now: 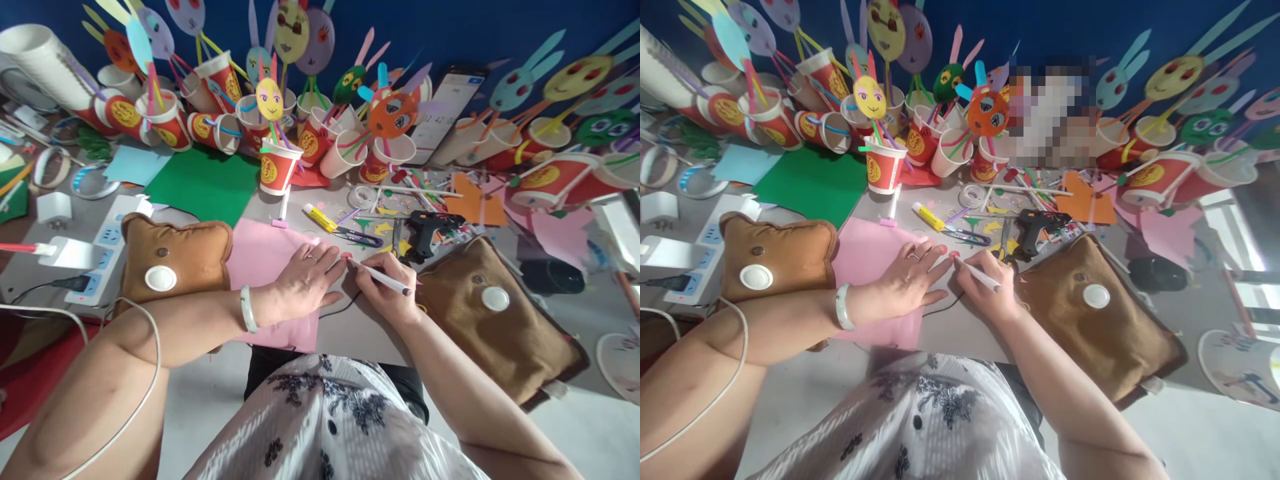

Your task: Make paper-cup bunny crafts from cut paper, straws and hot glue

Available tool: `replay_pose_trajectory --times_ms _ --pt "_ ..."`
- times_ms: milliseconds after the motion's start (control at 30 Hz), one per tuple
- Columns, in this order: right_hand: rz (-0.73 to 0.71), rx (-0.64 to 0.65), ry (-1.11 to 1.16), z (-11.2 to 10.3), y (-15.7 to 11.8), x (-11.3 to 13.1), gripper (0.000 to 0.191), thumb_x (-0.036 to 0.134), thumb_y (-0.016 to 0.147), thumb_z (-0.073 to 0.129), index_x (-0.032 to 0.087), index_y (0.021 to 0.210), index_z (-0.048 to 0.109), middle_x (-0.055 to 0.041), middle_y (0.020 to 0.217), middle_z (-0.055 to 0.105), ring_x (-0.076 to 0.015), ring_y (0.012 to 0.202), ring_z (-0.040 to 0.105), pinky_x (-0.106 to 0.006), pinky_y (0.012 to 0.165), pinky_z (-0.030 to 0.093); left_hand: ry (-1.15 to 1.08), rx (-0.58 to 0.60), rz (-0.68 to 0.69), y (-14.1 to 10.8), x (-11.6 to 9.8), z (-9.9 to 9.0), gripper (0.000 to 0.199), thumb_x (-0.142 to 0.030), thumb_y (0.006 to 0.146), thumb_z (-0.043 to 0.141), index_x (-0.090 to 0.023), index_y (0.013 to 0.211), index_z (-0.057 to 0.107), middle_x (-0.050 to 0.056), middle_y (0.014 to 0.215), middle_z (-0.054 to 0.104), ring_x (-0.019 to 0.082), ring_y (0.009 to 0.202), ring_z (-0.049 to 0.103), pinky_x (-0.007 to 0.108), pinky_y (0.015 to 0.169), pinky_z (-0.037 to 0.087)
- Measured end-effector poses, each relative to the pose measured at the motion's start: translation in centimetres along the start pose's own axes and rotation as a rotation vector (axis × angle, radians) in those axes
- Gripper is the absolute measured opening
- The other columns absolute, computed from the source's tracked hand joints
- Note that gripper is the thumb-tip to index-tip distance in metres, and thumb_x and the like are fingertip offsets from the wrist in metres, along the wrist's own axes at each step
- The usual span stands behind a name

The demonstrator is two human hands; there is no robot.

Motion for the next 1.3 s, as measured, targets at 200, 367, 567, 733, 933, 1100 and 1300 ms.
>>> replay_pose_trajectory --times_ms 200,367,567,733,933,1100,1300 --pt "-0.029 -0.018 -0.007 -0.11 -0.09 0.10 0.010 0.025 0.081 0.063 0.023 0.076 0.055 0.0029 0.059 0.065 -0.0120 0.047 0.057 -0.024 0.050 0.047 -0.008 -0.021 0.005 0.01 0.02 0.26 0.061 -0.047 0.098 0.055 -0.011 0.146 0.045 0.018 0.143 0.051 0.036 0.132 0.045 0.049 0.107 0.037" --pt "-0.034 -0.046 -0.026 -0.22 -0.34 -0.11 0.008 0.024 0.081 0.063 0.023 0.078 0.056 0.0030 0.060 0.066 -0.0120 0.047 0.057 -0.024 0.049 0.047 0.003 -0.026 0.006 0.02 -0.01 0.16 0.060 -0.048 0.097 0.055 -0.011 0.144 0.048 0.018 0.142 0.052 0.036 0.131 0.046 0.048 0.106 0.037" --pt "-0.051 -0.042 -0.013 -0.22 -0.30 -0.05 0.008 0.024 0.082 0.064 0.023 0.078 0.057 0.0027 0.061 0.066 -0.0128 0.049 0.060 -0.024 0.050 0.047 -0.011 -0.009 0.002 0.01 -0.01 0.04 0.063 -0.047 0.097 0.056 -0.011 0.147 0.044 0.018 0.143 0.051 0.036 0.132 0.045 0.049 0.107 0.036" --pt "-0.033 -0.015 -0.023 -0.10 -0.26 -0.08 0.009 0.026 0.083 0.063 0.023 0.078 0.056 0.0021 0.061 0.066 -0.0139 0.051 0.061 -0.025 0.053 0.049 -0.010 -0.022 0.001 -0.02 -0.02 0.11 0.062 -0.047 0.097 0.056 -0.011 0.146 0.046 0.018 0.143 0.051 0.036 0.132 0.045 0.049 0.107 0.037" --pt "-0.017 -0.013 -0.034 0.05 -0.24 -0.16 0.009 0.027 0.083 0.063 0.023 0.078 0.057 0.0018 0.062 0.067 -0.0133 0.051 0.060 -0.025 0.052 0.048 0.003 -0.022 0.002 -0.04 -0.02 0.32 0.062 -0.049 0.097 0.055 -0.012 0.147 0.046 0.018 0.144 0.051 0.036 0.132 0.045 0.049 0.107 0.037" --pt "-0.021 -0.033 -0.023 -0.01 -0.19 -0.08 0.009 0.026 0.083 0.063 0.023 0.077 0.057 0.0025 0.060 0.066 -0.0129 0.049 0.059 -0.025 0.051 0.048 0.011 -0.022 0.006 -0.09 -0.08 -0.05 0.061 -0.048 0.098 0.055 -0.011 0.146 0.046 0.018 0.143 0.051 0.035 0.130 0.047 0.049 0.107 0.038" --pt "0.034 -0.019 -0.035 -0.02 -0.15 -0.34 0.011 0.028 0.082 0.063 0.024 0.074 0.056 0.0020 0.059 0.065 -0.0138 0.050 0.059 -0.026 0.051 0.048 0.001 -0.013 -0.005 -0.06 -0.02 -0.05 0.059 -0.048 0.097 0.056 -0.014 0.145 0.048 0.018 0.144 0.051 0.035 0.131 0.047 0.049 0.106 0.038"
Point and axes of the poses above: each hand's wrist, its own y-axis towards the middle knuckle, its own z-axis out of the palm, x = y × z, the point moved 7 cm from there along y, towards the middle knuckle
